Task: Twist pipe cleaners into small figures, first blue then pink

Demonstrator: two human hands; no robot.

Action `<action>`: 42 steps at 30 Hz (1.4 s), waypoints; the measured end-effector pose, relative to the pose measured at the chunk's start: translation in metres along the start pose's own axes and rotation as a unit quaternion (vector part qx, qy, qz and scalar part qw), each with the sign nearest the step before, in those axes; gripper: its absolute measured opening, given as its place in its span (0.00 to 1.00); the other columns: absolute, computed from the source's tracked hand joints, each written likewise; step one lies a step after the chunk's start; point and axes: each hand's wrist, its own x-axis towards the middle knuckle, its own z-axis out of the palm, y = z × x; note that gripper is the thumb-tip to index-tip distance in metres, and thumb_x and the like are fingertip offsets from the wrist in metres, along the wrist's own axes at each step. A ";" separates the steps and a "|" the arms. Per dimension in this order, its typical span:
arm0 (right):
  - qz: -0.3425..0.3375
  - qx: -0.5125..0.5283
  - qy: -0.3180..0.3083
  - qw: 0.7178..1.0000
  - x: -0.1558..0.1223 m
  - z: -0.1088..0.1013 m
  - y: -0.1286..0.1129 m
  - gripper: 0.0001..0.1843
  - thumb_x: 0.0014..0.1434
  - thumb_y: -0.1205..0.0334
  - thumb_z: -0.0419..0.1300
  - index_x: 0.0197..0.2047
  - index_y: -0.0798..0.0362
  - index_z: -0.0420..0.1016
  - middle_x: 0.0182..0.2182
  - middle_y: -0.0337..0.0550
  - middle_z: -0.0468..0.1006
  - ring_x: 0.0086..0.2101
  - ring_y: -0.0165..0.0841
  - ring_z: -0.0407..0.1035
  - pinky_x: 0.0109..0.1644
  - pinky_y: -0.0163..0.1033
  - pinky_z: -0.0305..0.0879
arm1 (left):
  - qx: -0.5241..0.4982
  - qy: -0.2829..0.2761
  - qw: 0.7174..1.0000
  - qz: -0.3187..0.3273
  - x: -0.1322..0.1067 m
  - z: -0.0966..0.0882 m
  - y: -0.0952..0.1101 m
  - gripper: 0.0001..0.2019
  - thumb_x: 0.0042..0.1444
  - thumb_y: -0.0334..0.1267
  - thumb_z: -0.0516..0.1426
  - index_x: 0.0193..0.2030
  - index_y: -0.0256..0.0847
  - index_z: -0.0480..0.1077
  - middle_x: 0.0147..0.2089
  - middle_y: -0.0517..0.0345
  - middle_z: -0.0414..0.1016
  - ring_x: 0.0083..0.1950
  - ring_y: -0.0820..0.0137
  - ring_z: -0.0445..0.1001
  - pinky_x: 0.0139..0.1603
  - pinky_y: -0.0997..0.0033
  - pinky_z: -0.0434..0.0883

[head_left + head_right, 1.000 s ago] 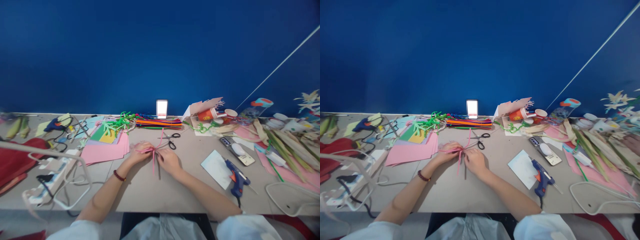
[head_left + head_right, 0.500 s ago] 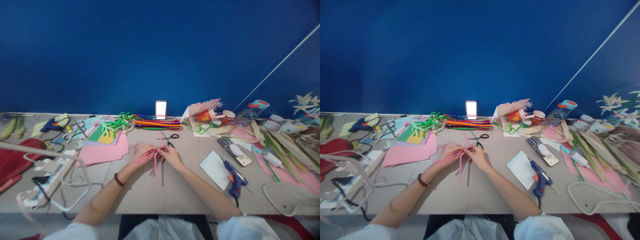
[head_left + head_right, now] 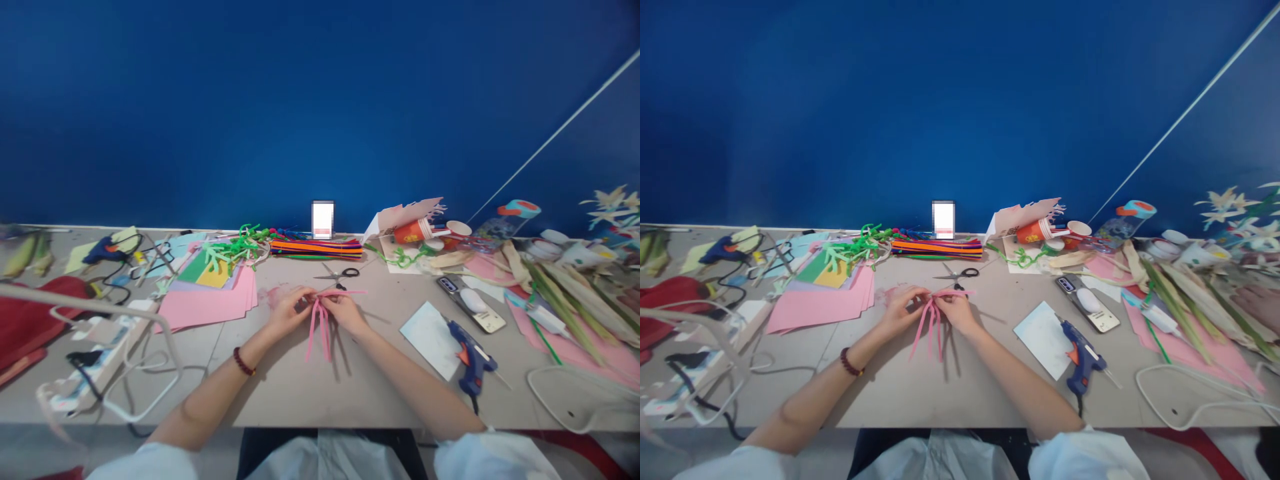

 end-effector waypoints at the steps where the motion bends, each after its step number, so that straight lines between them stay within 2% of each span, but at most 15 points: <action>1: 0.015 0.009 -0.003 1.000 0.000 0.000 -0.001 0.16 0.43 0.52 0.66 0.31 0.54 0.73 0.23 0.39 0.76 0.23 0.30 0.70 0.26 0.35 0.66 | 0.009 0.000 1.000 0.004 0.001 -0.001 -0.001 0.10 0.57 0.35 0.56 0.45 0.40 0.70 0.40 0.54 0.74 0.40 0.70 0.71 0.40 0.71 0.69; 4: 0.044 0.025 -0.014 0.999 -0.003 0.002 -0.006 0.17 0.44 0.51 0.66 0.32 0.54 0.72 0.21 0.37 0.75 0.20 0.29 0.67 0.21 0.32 0.61 | 0.024 0.004 1.000 0.002 0.003 -0.003 -0.002 0.07 0.57 0.37 0.56 0.41 0.40 0.72 0.38 0.54 0.74 0.39 0.70 0.71 0.39 0.71 0.68; 7: 0.037 0.024 -0.007 0.999 -0.007 0.004 -0.011 0.17 0.45 0.50 0.65 0.33 0.53 0.70 0.20 0.35 0.74 0.18 0.28 0.66 0.18 0.30 0.57 | 0.014 0.010 1.000 -0.004 0.004 -0.004 -0.005 0.07 0.58 0.38 0.55 0.38 0.40 0.74 0.38 0.53 0.75 0.40 0.69 0.72 0.41 0.71 0.68; 10: 0.026 0.004 0.003 1.000 -0.008 0.004 -0.013 0.15 0.46 0.51 0.65 0.32 0.52 0.71 0.21 0.35 0.74 0.18 0.27 0.65 0.19 0.31 0.58 | -0.006 0.012 1.000 -0.007 0.004 -0.003 -0.008 0.08 0.58 0.38 0.56 0.37 0.40 0.75 0.38 0.53 0.75 0.41 0.69 0.72 0.43 0.70 0.69; 14: -0.024 -0.055 0.009 0.998 -0.006 0.003 -0.010 0.12 0.48 0.52 0.64 0.30 0.53 0.73 0.23 0.37 0.74 0.21 0.28 0.67 0.23 0.32 0.63 | -0.026 0.023 0.999 -0.020 0.002 0.000 -0.007 0.08 0.57 0.39 0.56 0.37 0.40 0.76 0.37 0.52 0.75 0.40 0.69 0.73 0.42 0.70 0.69; 17: -0.101 -0.129 0.021 0.986 -0.007 0.001 -0.011 0.10 0.51 0.54 0.62 0.31 0.53 0.75 0.27 0.40 0.76 0.26 0.30 0.69 0.29 0.35 0.66 | -0.034 0.030 0.999 -0.023 0.002 0.001 -0.006 0.09 0.57 0.39 0.56 0.36 0.41 0.77 0.35 0.53 0.75 0.38 0.69 0.73 0.40 0.70 0.69; 20: -0.228 -0.214 0.032 0.949 -0.011 0.000 -0.015 0.07 0.54 0.58 0.61 0.31 0.52 0.76 0.29 0.42 0.75 0.31 0.32 0.70 0.35 0.37 0.66 | -0.043 0.045 0.998 -0.022 0.001 0.003 -0.004 0.09 0.56 0.40 0.57 0.35 0.40 0.77 0.35 0.52 0.75 0.38 0.69 0.73 0.39 0.70 0.70; 23: -0.323 -0.258 0.026 0.910 -0.015 0.000 -0.017 0.06 0.57 0.61 0.58 0.32 0.52 0.76 0.29 0.43 0.75 0.31 0.32 0.69 0.36 0.38 0.66 | -0.060 0.063 0.996 -0.023 0.001 0.004 -0.002 0.09 0.55 0.41 0.58 0.33 0.39 0.77 0.34 0.51 0.76 0.36 0.69 0.73 0.36 0.71 0.70; 29: -0.438 -0.351 0.048 0.826 -0.018 0.002 -0.015 0.07 0.59 0.66 0.55 0.34 0.53 0.74 0.30 0.46 0.75 0.33 0.34 0.69 0.37 0.39 0.66 | -0.121 0.065 0.990 -0.036 0.001 0.004 0.000 0.09 0.51 0.43 0.61 0.31 0.39 0.77 0.33 0.51 0.76 0.35 0.68 0.74 0.39 0.68 0.71; 31: -0.460 -0.362 0.053 0.809 -0.019 0.002 -0.016 0.07 0.59 0.67 0.55 0.34 0.53 0.74 0.29 0.46 0.75 0.33 0.35 0.69 0.36 0.39 0.66 | -0.157 0.062 0.985 -0.041 0.002 0.004 -0.001 0.10 0.48 0.44 0.63 0.30 0.39 0.77 0.33 0.51 0.76 0.36 0.67 0.73 0.39 0.68 0.71; 33: -0.460 -0.346 0.046 0.817 -0.019 0.002 -0.017 0.07 0.59 0.67 0.55 0.36 0.52 0.74 0.30 0.46 0.75 0.33 0.34 0.69 0.36 0.39 0.67 | -0.207 0.060 0.974 -0.072 0.002 0.004 -0.001 0.12 0.46 0.45 0.64 0.31 0.38 0.77 0.34 0.51 0.76 0.36 0.67 0.73 0.38 0.68 0.71; 37: -0.409 -0.285 0.022 0.867 -0.018 0.002 -0.020 0.08 0.60 0.65 0.54 0.38 0.50 0.75 0.33 0.44 0.75 0.35 0.33 0.70 0.39 0.39 0.68 | -0.290 0.054 0.938 -0.180 0.002 0.003 0.002 0.13 0.47 0.46 0.63 0.32 0.37 0.76 0.32 0.54 0.75 0.32 0.71 0.71 0.34 0.72 0.69; 39: -0.387 -0.266 0.031 0.882 -0.017 0.003 -0.021 0.07 0.60 0.64 0.56 0.36 0.50 0.76 0.32 0.43 0.75 0.35 0.32 0.71 0.40 0.39 0.69 | -0.306 0.053 0.931 -0.194 0.003 0.003 0.003 0.13 0.46 0.46 0.63 0.31 0.36 0.76 0.28 0.57 0.74 0.28 0.74 0.69 0.32 0.73 0.68; 42: -0.376 -0.260 0.050 0.888 -0.016 0.005 -0.021 0.07 0.59 0.63 0.57 0.35 0.51 0.77 0.31 0.43 0.76 0.34 0.32 0.71 0.40 0.38 0.69 | -0.309 0.072 0.927 -0.198 0.005 0.005 0.005 0.13 0.43 0.45 0.65 0.30 0.36 0.76 0.26 0.58 0.73 0.25 0.76 0.67 0.29 0.75 0.67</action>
